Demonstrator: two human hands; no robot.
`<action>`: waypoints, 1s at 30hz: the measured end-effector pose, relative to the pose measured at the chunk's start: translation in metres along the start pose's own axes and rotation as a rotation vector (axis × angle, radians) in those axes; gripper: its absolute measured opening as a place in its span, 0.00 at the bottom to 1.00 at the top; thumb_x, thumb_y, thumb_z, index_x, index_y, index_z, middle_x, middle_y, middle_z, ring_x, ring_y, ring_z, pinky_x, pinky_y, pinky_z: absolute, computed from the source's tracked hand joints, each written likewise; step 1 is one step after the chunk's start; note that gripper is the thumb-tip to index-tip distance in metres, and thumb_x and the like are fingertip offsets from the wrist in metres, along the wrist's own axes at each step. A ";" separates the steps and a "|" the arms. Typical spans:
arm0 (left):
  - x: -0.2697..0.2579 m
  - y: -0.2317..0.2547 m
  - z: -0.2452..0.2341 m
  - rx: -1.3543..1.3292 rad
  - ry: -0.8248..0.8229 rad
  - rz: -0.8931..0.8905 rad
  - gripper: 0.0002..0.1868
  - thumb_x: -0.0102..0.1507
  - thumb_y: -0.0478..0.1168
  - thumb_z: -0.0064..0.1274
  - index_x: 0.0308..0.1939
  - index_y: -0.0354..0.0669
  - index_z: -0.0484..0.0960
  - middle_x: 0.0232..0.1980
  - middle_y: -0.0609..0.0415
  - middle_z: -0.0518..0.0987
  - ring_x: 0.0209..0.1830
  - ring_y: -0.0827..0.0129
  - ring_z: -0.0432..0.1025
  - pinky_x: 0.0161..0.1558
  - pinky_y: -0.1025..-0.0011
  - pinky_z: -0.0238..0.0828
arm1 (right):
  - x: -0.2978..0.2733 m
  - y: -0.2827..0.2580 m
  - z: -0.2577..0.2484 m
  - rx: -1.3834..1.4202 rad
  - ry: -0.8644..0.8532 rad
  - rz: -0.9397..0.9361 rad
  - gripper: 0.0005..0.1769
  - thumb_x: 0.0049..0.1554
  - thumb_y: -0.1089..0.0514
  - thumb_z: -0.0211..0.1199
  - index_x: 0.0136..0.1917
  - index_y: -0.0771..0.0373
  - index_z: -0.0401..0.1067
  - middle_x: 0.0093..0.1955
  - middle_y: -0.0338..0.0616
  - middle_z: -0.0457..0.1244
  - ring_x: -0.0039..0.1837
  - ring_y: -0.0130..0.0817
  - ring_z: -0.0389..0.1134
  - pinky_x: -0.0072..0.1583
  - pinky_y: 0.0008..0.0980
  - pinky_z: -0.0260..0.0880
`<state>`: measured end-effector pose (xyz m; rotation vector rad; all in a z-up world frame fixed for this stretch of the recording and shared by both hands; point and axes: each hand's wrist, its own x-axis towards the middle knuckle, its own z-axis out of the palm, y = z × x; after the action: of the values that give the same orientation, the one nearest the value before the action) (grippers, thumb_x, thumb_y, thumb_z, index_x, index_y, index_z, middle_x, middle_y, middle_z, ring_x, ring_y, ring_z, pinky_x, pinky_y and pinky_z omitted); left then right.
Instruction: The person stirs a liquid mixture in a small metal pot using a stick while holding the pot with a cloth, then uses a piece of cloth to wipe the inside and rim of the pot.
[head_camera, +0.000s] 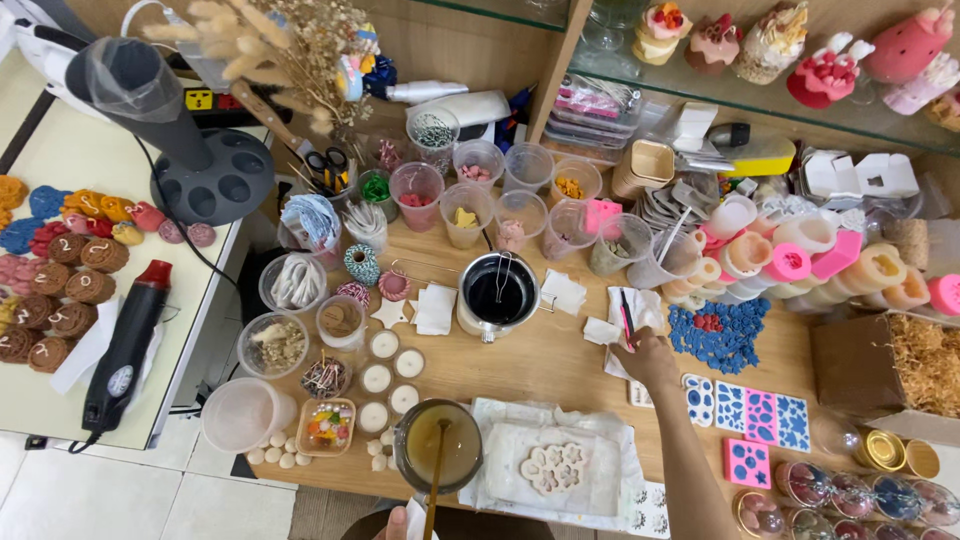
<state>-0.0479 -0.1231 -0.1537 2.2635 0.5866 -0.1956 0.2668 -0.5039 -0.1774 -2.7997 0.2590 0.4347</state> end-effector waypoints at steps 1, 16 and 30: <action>-0.003 -0.003 0.002 0.011 -0.004 0.010 0.25 0.71 0.51 0.42 0.44 0.31 0.86 0.27 0.39 0.81 0.25 0.59 0.78 0.29 0.65 0.72 | -0.006 0.007 -0.004 -0.003 -0.035 -0.009 0.43 0.42 0.39 0.82 0.64 0.55 0.66 0.61 0.60 0.62 0.66 0.55 0.65 0.65 0.47 0.67; -0.022 0.000 0.011 0.082 0.018 0.126 0.22 0.72 0.48 0.42 0.46 0.32 0.85 0.29 0.38 0.83 0.28 0.57 0.81 0.31 0.64 0.76 | 0.011 -0.031 0.018 -0.213 0.292 -0.410 0.13 0.45 0.54 0.76 0.46 0.47 0.81 0.54 0.33 0.67 0.63 0.39 0.66 0.62 0.47 0.65; -0.054 0.097 -0.047 -0.416 -0.119 -0.084 0.20 0.70 0.47 0.40 0.41 0.32 0.79 0.28 0.36 0.79 0.28 0.43 0.78 0.31 0.54 0.73 | -0.141 -0.039 -0.088 0.826 0.110 -0.113 0.16 0.61 0.57 0.65 0.55 0.69 0.65 0.44 0.50 0.70 0.44 0.28 0.68 0.44 0.30 0.68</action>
<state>-0.0524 -0.1658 -0.0412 1.8153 0.5977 -0.2250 0.1669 -0.4768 -0.0426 -2.0116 0.2319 0.0997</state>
